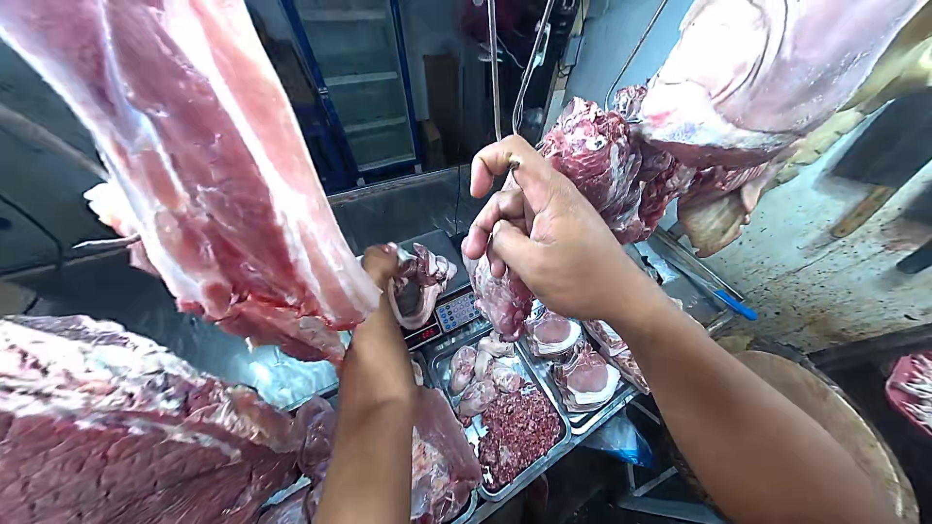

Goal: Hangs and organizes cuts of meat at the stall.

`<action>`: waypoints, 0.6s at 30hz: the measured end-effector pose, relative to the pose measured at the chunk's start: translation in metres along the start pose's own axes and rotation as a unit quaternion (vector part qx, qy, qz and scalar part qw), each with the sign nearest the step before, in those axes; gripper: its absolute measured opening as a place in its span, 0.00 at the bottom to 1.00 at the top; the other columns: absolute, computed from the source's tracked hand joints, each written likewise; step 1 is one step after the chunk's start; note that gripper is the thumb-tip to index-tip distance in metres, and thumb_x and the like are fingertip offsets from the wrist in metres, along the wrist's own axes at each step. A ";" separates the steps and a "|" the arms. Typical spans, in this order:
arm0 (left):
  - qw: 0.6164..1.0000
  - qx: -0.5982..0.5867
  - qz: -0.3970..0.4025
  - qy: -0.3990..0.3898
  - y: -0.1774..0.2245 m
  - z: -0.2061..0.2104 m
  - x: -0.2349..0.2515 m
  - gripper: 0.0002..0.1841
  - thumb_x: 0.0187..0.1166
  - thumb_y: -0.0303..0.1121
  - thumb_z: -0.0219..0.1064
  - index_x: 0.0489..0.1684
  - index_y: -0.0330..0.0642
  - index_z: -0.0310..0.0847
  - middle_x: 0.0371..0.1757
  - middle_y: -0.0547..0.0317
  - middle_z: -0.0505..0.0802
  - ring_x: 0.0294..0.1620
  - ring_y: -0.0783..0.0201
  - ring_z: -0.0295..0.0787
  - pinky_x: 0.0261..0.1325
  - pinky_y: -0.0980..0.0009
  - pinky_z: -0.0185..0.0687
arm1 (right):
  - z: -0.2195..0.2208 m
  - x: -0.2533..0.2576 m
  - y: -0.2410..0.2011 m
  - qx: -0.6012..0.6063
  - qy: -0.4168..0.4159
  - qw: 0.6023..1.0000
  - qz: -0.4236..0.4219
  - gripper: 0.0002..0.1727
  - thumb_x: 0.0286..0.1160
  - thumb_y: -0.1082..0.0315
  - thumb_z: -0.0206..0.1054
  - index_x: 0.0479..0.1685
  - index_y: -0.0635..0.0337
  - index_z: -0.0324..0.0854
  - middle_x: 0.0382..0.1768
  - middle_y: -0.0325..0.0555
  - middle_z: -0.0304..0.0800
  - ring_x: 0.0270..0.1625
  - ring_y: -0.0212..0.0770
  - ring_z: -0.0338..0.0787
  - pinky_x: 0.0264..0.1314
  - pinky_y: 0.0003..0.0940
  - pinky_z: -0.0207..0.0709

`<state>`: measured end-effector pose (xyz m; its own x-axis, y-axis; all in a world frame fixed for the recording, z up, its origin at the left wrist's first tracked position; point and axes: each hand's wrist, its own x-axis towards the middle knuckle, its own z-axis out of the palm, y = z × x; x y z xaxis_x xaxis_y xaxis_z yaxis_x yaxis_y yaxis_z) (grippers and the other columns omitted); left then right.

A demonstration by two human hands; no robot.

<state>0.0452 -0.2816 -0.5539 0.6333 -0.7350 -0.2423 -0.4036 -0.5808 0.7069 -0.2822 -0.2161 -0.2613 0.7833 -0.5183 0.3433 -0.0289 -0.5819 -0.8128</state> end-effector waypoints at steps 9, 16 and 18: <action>0.992 0.114 -0.050 0.020 -0.021 0.050 -0.028 0.32 0.74 0.39 0.73 0.73 0.26 0.72 0.72 0.21 0.80 0.69 0.24 0.80 0.65 0.26 0.75 | 0.010 0.001 0.000 -0.002 -0.005 1.000 -0.008 0.22 0.75 0.82 0.56 0.65 0.53 0.69 0.33 0.40 0.91 0.21 0.35 0.85 0.17 0.26 0.79; 0.983 -0.124 0.050 0.123 0.033 -0.035 -0.089 0.13 0.78 0.30 0.67 0.53 0.29 0.87 0.52 0.31 0.91 0.56 0.35 0.88 0.63 0.32 0.77 | 0.016 0.013 0.008 0.019 -0.011 0.999 -0.032 0.20 0.75 0.83 0.57 0.64 0.57 0.69 0.37 0.43 0.91 0.30 0.34 0.90 0.30 0.27 0.87; 0.966 -0.181 0.106 0.149 0.054 -0.054 -0.126 0.11 0.77 0.25 0.66 0.52 0.28 0.86 0.49 0.38 0.92 0.51 0.48 0.90 0.59 0.45 0.82 | 0.019 0.013 0.009 0.026 -0.012 0.999 -0.044 0.20 0.74 0.83 0.58 0.63 0.57 0.69 0.36 0.43 0.91 0.28 0.35 0.90 0.29 0.28 0.86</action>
<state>-0.0207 -0.2016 -0.4497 0.7457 -0.6592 0.0968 -0.3219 -0.2293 0.9186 -0.2605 -0.2163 -0.2726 0.7958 -0.4517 0.4034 0.0716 -0.5913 -0.8033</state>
